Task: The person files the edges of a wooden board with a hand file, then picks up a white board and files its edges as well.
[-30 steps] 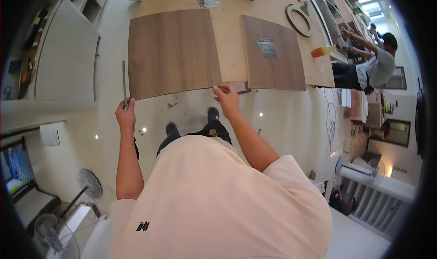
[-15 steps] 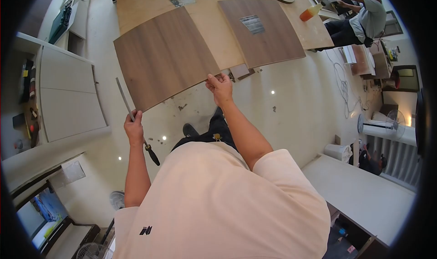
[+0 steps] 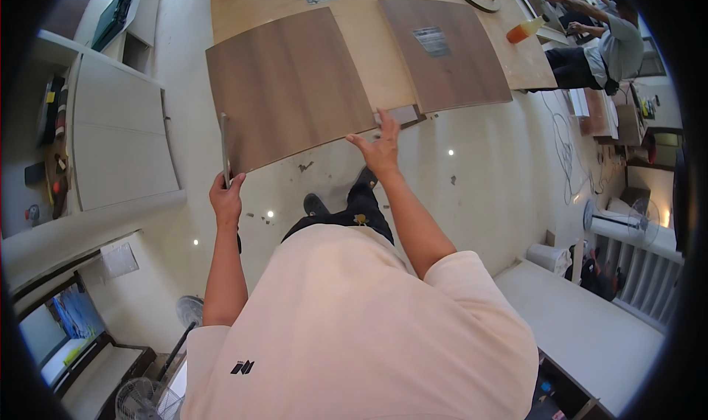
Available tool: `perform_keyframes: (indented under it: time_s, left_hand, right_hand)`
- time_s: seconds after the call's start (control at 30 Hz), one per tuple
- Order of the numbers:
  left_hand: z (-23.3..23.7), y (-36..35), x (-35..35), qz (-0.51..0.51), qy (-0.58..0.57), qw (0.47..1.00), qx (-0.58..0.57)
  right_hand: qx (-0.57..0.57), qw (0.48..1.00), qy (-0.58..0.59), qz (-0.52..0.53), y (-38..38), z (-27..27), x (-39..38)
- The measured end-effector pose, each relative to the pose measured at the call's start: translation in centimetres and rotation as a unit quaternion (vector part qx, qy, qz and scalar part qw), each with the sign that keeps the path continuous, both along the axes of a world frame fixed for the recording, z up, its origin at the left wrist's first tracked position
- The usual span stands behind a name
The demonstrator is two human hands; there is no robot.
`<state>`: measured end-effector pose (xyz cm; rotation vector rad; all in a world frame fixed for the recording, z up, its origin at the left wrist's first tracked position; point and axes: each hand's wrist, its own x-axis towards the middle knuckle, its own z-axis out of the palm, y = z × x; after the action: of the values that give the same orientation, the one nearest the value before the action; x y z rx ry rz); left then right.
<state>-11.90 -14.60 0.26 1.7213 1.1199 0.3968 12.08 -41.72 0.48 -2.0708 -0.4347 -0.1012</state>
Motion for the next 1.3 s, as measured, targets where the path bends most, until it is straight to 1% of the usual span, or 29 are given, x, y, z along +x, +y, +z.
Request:
perform_keyframes:
  time_s: [0.03,0.1,0.13,0.23,0.27,0.33,0.37,0.47,0.57,0.67,0.77,0.87,0.97,1.07,1.17,1.27,1.3]
  left_hand:
    - [-0.3,0.2,-0.2,0.001,-0.001,1.0,0.003]
    - [-0.7,0.7,-0.7,0.0,-0.013,1.0,0.001]
    - [-0.8,0.7,-0.6,-0.002,-0.026,1.0,-0.004]
    - [-2.2,1.2,-0.7,0.001,-0.081,0.997,-0.004]
    - [-2.6,1.4,-0.9,-0.001,-0.104,0.995,-0.003]
    - [-1.9,1.1,-0.8,0.023,-0.085,0.995,-0.051]
    - [-1.5,1.0,-0.6,0.033,-0.077,0.993,-0.078]
    - [-2.3,0.9,-0.7,0.039,-0.1,0.991,-0.085]
    - [-1.2,0.3,-0.5,0.049,-0.092,0.991,-0.089]
    - [-3.2,0.3,-0.6,0.051,-0.151,0.986,-0.052]
    - [-2.4,0.1,-0.6,0.059,-0.109,0.99,-0.069]
    - [-2.7,-0.2,-0.7,0.072,-0.112,0.989,-0.064]
    - [-2.3,-1.0,-0.9,0.098,-0.116,0.988,-0.036]
    - [-1.5,-2.0,-2.1,0.127,-0.076,0.988,-0.043]
    - [-0.1,-4.1,-3.3,0.171,-0.035,0.984,-0.021]
    - [-1.3,-7.0,-3.5,0.23,-0.094,0.969,-0.005]
    - [-2.2,-7.8,-3.1,0.255,-0.109,0.96,0.049]
  right_hand:
    - [-0.106,0.984,-0.141,0.017,-0.4,0.5,0.6]
    - [-0.195,0.951,-0.202,0.13,-0.7,1.5,1.7]
    - [-0.234,0.925,-0.233,0.188,-0.5,1.8,2.2]
    - [-0.232,0.9,-0.222,0.293,0.7,2.7,4.6]
    - [-0.225,0.9,-0.212,0.307,0.8,2.8,5.0]
    - [-0.219,0.898,-0.192,0.33,1.0,3.3,5.4]
    - [-0.211,0.898,-0.211,0.323,1.0,3.4,5.4]
    - [-0.239,0.894,-0.184,0.332,1.2,3.8,5.4]
    - [-0.28,0.858,-0.224,0.369,2.5,5.4,4.6]
    - [-0.244,0.836,-0.243,0.428,5.2,4.1,4.3]
    - [-0.254,0.792,-0.197,0.519,8.6,3.2,3.3]
    - [-0.239,0.776,-0.195,0.55,11.8,3.8,0.8]
    - [-0.248,0.753,-0.277,0.543,15.1,4.4,-2.4]
    - [-0.28,0.727,-0.258,0.571,18.0,4.1,-3.7]
    - [-0.286,0.704,-0.251,0.6,19.4,3.2,-3.3]
    - [-0.231,0.712,-0.269,0.606,19.8,3.1,-3.1]
    - [-0.233,0.713,-0.278,0.6,20.6,3.5,-3.4]
